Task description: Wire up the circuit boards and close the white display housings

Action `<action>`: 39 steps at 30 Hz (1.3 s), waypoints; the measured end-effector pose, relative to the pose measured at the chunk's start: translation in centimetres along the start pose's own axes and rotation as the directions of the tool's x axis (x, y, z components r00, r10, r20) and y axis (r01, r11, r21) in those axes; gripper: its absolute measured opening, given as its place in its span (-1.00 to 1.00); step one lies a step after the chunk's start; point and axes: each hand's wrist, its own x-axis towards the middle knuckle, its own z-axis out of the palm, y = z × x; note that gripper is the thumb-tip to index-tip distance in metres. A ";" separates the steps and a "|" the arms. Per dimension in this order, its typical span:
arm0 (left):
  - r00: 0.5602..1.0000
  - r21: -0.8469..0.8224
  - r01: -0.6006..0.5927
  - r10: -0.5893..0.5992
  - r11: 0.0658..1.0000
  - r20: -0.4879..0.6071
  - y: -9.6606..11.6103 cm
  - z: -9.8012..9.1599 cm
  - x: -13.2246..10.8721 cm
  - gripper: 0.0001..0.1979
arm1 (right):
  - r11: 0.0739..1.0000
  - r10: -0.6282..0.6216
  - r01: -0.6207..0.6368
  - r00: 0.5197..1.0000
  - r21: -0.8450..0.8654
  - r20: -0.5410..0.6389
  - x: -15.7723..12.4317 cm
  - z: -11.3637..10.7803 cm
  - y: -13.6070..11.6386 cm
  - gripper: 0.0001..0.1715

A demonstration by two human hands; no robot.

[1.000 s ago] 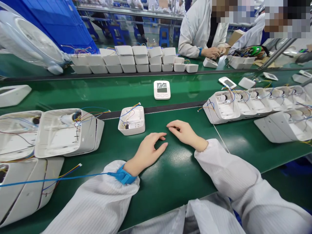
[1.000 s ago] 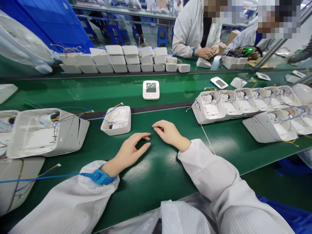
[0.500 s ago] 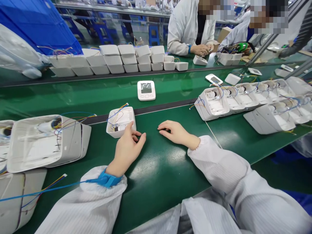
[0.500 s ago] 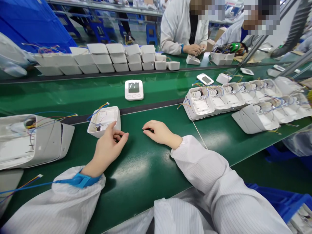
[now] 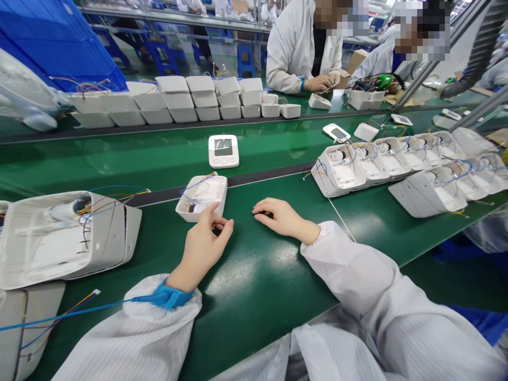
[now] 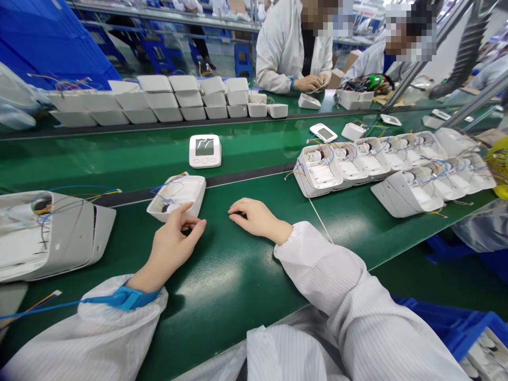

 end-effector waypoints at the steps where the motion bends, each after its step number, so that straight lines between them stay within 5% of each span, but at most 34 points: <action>1: 1.000 -0.010 -0.012 0.012 1.000 0.002 0.0 0.0 0.0 -0.47 | 1.000 0.016 -0.016 1.000 0.020 -0.021 0.0 0.0 -0.1 -0.85; 4: 0.996 -0.038 -0.089 0.089 0.995 -0.007 -0.2 0.0 0.0 -0.66 | 0.988 0.124 -0.097 0.961 0.117 -0.248 0.2 -0.3 0.1 -0.80; 6: 0.978 -0.071 -0.208 0.207 0.976 -0.019 -0.4 0.2 -0.1 -0.75 | 0.969 0.222 -0.149 0.872 0.197 -0.436 0.4 -0.6 0.6 -0.73; 9: 0.922 -0.152 -0.380 0.387 0.913 0.024 -0.4 0.5 -0.5 -0.82 | 0.923 0.357 -0.214 0.785 0.319 -0.507 0.7 -1.1 1.5 -0.66; 11: 0.874 -0.206 -0.425 0.459 0.882 0.159 -0.2 0.5 -0.8 -0.62 | 0.892 0.394 -0.225 0.813 0.393 -0.429 0.7 -1.1 1.6 -0.65; 13: 0.801 -0.224 -0.454 0.505 0.863 0.321 0.1 0.2 -1.0 -0.43 | 0.859 0.356 -0.209 0.900 0.467 -0.253 0.6 -1.1 1.1 -0.65; 16: 0.715 -0.212 -0.513 0.551 0.832 0.430 0.5 -0.2 -0.9 -0.55 | 0.820 0.166 -0.212 0.977 0.532 0.134 0.2 -1.0 -0.7 -0.65; 20: 0.705 -0.230 -0.542 0.586 0.808 0.399 0.6 0.0 -0.6 -0.87 | 0.907 -0.097 -0.141 0.847 0.397 0.523 -0.9 -1.2 -3.5 -0.65; 23: 0.735 -0.220 -0.526 0.569 0.821 0.369 0.5 0.4 -0.6 -0.88 | 0.972 -0.181 0.040 0.759 0.233 0.625 -1.7 -1.4 -5.1 -0.61; 26: 0.748 -0.206 -0.521 0.560 0.828 0.356 0.4 0.6 -0.7 -0.87 | 0.980 -0.197 0.139 0.732 0.140 0.652 -2.2 -1.6 -5.9 -0.71; 29: 0.740 -0.223 -0.524 0.569 0.822 0.358 0.3 0.6 -0.6 -0.85 | 0.988 -0.152 0.098 0.763 0.119 0.628 -2.0 -2.0 -5.6 -0.85; 34: 0.758 -0.252 -0.496 0.556 0.831 0.341 0.4 0.4 -0.5 -0.73 | 0.995 0.058 -0.081 0.933 0.052 0.354 -1.0 -2.5 -3.8 -0.83; 39: 0.778 -0.221 -0.492 0.539 0.842 0.323 0.5 0.3 -0.7 -0.78 | 0.939 0.295 -0.326 0.929 0.114 0.223 -0.6 -2.5 -2.3 -0.74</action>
